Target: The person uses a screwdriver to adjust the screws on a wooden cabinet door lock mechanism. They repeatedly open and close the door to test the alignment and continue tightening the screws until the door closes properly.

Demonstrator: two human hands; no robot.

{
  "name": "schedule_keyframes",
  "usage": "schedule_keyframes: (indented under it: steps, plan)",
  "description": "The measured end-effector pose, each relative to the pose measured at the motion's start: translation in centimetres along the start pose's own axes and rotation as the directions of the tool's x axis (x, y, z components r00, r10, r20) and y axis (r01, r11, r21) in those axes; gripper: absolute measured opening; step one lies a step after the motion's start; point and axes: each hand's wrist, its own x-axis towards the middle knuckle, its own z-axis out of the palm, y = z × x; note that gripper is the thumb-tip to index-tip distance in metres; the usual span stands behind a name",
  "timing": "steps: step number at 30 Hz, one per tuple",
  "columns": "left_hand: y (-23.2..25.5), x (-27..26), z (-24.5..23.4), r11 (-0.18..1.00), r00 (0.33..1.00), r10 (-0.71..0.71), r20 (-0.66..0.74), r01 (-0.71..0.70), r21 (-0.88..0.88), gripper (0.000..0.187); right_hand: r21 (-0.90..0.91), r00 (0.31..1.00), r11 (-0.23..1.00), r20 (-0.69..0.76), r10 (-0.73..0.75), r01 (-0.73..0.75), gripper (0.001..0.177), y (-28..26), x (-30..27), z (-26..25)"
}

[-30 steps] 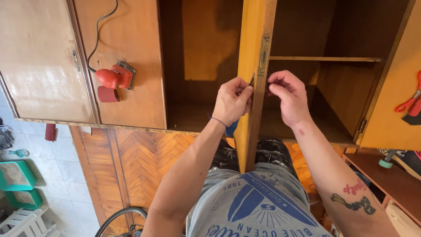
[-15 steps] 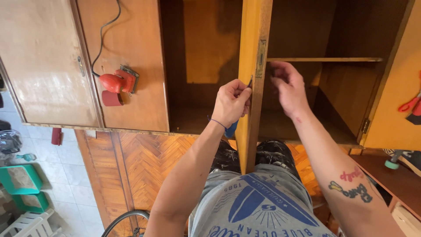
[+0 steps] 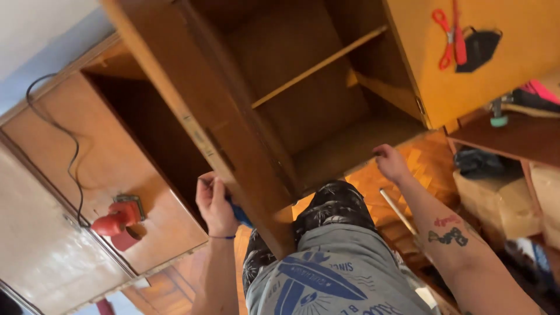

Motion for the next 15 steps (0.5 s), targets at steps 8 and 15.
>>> schedule_keyframes:
  steps: [8,15]
  plan:
    - [0.2,4.9,-1.7,0.985,0.992,0.108,0.070,-0.116,0.124,0.019,0.269,0.980,0.962,-0.176,0.091,-0.041,0.036,5.5,2.7,-4.1]
    - [0.8,6.8,-2.8,0.953,0.991,0.128,0.045,-0.136,0.271,0.017,0.389,0.910,0.910,-0.413,0.033,0.144,0.017,8.2,10.5,-9.4]
